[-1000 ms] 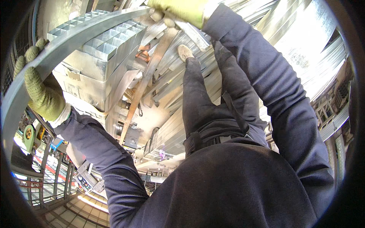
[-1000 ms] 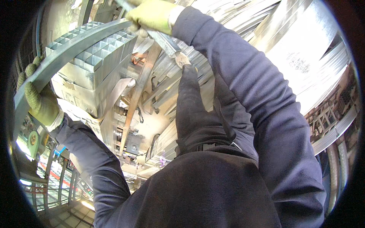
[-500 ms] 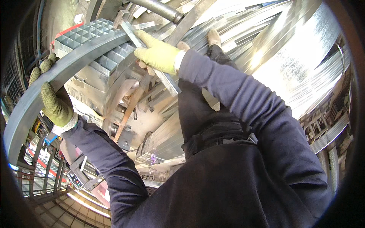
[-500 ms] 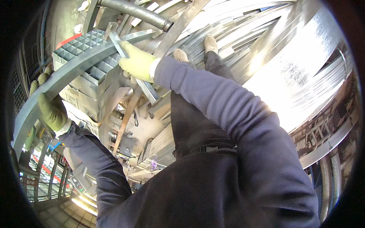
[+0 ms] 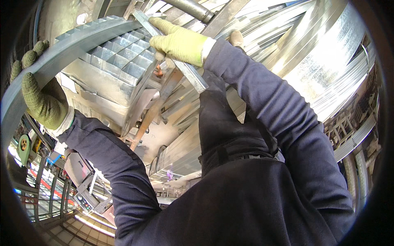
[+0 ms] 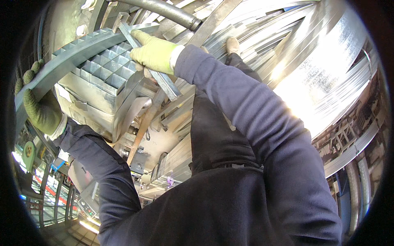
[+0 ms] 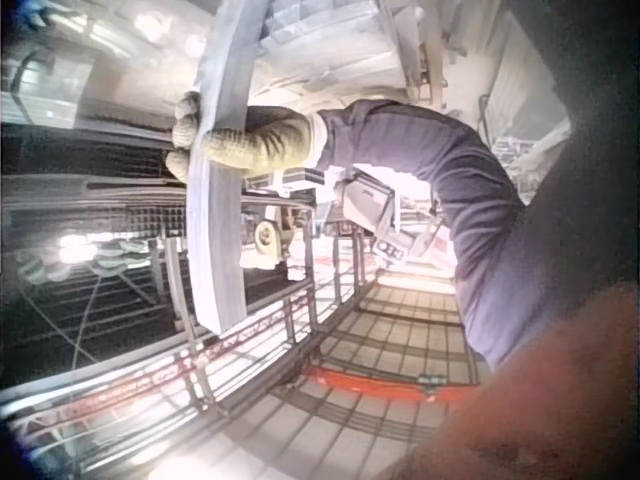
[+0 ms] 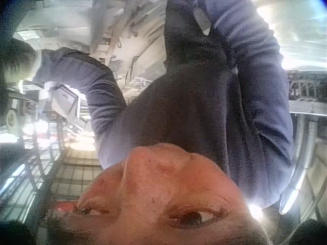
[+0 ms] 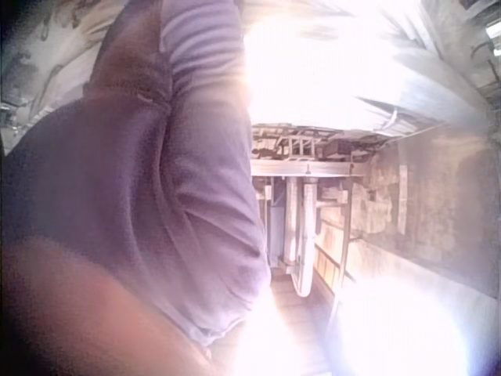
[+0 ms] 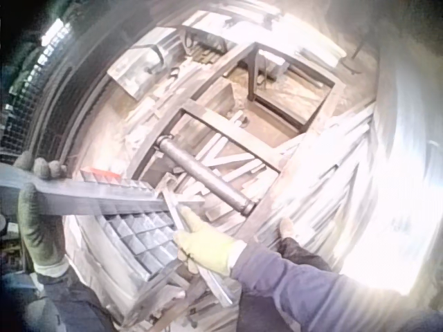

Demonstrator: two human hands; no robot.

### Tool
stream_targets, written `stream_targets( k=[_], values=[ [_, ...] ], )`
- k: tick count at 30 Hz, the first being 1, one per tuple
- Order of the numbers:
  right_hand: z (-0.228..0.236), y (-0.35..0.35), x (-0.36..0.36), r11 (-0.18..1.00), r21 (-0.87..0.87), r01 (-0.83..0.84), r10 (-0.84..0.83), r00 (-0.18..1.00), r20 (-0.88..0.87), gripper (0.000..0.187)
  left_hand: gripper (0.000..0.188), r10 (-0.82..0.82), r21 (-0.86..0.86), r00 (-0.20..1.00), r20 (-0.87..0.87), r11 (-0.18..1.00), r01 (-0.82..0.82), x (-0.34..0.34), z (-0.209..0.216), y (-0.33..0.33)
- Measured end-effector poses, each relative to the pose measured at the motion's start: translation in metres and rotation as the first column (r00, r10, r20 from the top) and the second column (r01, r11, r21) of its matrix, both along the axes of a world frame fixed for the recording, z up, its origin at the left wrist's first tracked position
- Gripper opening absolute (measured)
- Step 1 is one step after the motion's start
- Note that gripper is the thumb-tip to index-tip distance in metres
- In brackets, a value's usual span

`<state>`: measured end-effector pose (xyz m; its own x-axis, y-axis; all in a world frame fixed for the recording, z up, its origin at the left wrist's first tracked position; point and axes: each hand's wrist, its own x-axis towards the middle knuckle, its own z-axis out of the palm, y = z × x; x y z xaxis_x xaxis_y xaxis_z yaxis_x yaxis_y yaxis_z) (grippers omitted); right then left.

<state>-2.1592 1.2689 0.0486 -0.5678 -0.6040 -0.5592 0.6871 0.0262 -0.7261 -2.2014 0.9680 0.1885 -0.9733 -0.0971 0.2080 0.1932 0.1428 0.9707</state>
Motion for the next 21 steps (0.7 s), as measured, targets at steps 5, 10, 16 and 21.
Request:
stream_targets(
  k=[5, 10, 16, 21],
  values=[
    [0.000, 0.003, -0.012, 1.000, -0.012, -0.001, 0.000, 0.999, -0.053, 0.078, 0.046, -0.070, -0.111, 0.998, -0.007, 0.991, 0.069, -0.005, 0.002, -0.006],
    [0.014, 0.042, -0.047, 0.970, -0.097, 0.222, -0.223, 0.975, -0.002, 0.063, 0.044, -0.122, -0.086, 0.992, -0.008, 0.989, 0.121, -0.004, 0.004, -0.004],
    [0.054, 0.046, -0.057, 0.885, 0.021, 0.466, -0.456, 0.874, -0.166, 0.053, 0.046, -0.050, -0.084, 0.998, 0.024, 0.995, 0.052, 0.005, 0.005, -0.001],
    [0.051, 0.016, -0.011, 0.994, -0.035, -0.105, 0.107, 0.992, 0.059, 0.078, 0.046, -0.086, -0.053, 0.996, 0.026, 0.995, 0.087, 0.005, 0.007, 0.000]
  ],
)
